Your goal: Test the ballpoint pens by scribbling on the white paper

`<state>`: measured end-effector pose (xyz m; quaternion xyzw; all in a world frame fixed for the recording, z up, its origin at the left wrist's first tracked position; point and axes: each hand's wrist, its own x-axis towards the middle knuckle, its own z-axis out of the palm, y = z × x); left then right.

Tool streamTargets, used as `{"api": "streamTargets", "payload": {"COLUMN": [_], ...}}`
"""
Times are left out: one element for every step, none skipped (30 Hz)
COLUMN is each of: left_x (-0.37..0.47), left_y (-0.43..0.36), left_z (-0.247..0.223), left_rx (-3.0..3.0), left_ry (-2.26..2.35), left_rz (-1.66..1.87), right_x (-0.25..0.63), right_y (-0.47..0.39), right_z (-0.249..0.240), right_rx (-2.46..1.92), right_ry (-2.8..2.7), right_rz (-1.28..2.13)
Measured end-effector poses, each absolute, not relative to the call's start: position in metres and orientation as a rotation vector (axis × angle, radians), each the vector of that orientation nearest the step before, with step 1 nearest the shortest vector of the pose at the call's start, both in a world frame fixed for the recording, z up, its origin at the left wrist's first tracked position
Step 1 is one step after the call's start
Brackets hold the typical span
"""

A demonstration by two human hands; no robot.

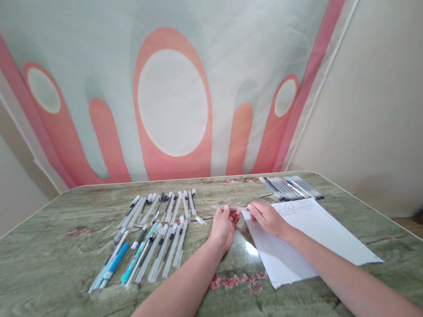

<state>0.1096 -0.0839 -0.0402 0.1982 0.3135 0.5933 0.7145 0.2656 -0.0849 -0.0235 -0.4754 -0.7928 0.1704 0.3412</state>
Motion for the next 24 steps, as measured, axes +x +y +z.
{"api": "streamTargets", "payload": {"left_x": [0.11,0.11,0.11,0.11,0.109,0.109,0.109,0.109,0.109,0.109,0.109,0.109,0.11,0.11,0.11,0.11,0.11,0.11,0.109,0.109,0.109,0.109,0.109,0.109], "left_y": [-0.084,-0.083,-0.083,-0.083,-0.083,-0.082,-0.082,-0.083,-0.083,-0.083,-0.083,-0.083,-0.083,-0.083,-0.083,-0.083,-0.083,-0.083,-0.082,-0.082,-0.083,-0.083,-0.083,-0.083], "left_z": [-0.041,-0.041,-0.042,-0.042,-0.043,-0.043,-0.042,-0.042,-0.042,-0.041,-0.041,-0.041,-0.041,-0.041,-0.042,-0.042,-0.043,-0.043,-0.044,-0.044,-0.044,-0.044,-0.044,-0.044], "left_rx": [0.441,0.442,0.442,0.442,0.442,0.442,0.443,0.445,0.447,0.449,0.45,0.45,0.45,0.448,0.449,0.452,0.457,0.462,0.469,0.478,0.488,0.498,0.509,0.518], "left_ry": [0.691,0.684,0.678,0.673,0.672,0.673,0.677,0.68,0.682,0.682,0.68,0.677,0.675,0.671,0.666,0.66,0.656,0.654,0.654,0.654,0.652,0.648,0.642,0.637], "left_rz": [1.316,1.317,1.318,1.32,1.321,1.322,1.322,1.323,1.322,1.322,1.323,1.327,1.333,1.34,1.344,1.346,1.346,1.345,1.342,1.34,1.339,1.336,1.332,1.328], "right_x": [0.266,0.266,0.266,0.266,0.267,0.267,0.266,0.266,0.265,0.265,0.265,0.264,0.264,0.265,0.265,0.265,0.266,0.266,0.266,0.266,0.266,0.266,0.265,0.265], "right_y": [-0.085,-0.085,-0.085,-0.086,-0.086,-0.086,-0.086,-0.086,-0.085,-0.084,-0.083,-0.082,-0.082,-0.081,-0.081,-0.08,-0.08,-0.08,-0.08,-0.08,-0.079,-0.078,-0.077,-0.076], "right_z": [-0.024,-0.024,-0.024,-0.023,-0.022,-0.021,-0.021,-0.022,-0.023,-0.024,-0.026,-0.028,-0.029,-0.03,-0.03,-0.03,-0.03,-0.029,-0.029,-0.029,-0.03,-0.032,-0.033,-0.035], "right_rx": [-1.239,-1.234,-1.221,-1.205,-1.191,-1.183,-1.183,-1.188,-1.197,-1.204,-1.21,-1.209,-1.203,-1.191,-1.18,-1.171,-1.165,-1.165,-1.169,-1.174,-1.18,-1.185,-1.19,-1.195], "right_ry": [-2.044,-2.029,-2.02,-2.017,-2.018,-2.021,-2.024,-2.025,-2.024,-2.019,-2.004,-1.982,-1.958,-1.934,-1.917,-1.913,-1.922,-1.938,-1.953,-1.965,-1.969,-1.956,-1.929,-1.893], "right_rz": [0.497,0.549,0.586,0.602,0.601,0.59,0.579,0.578,0.593,0.626,0.667,0.707,0.739,0.755,0.751,0.727,0.691,0.647,0.605,0.577,0.577,0.601,0.649,0.715]}}
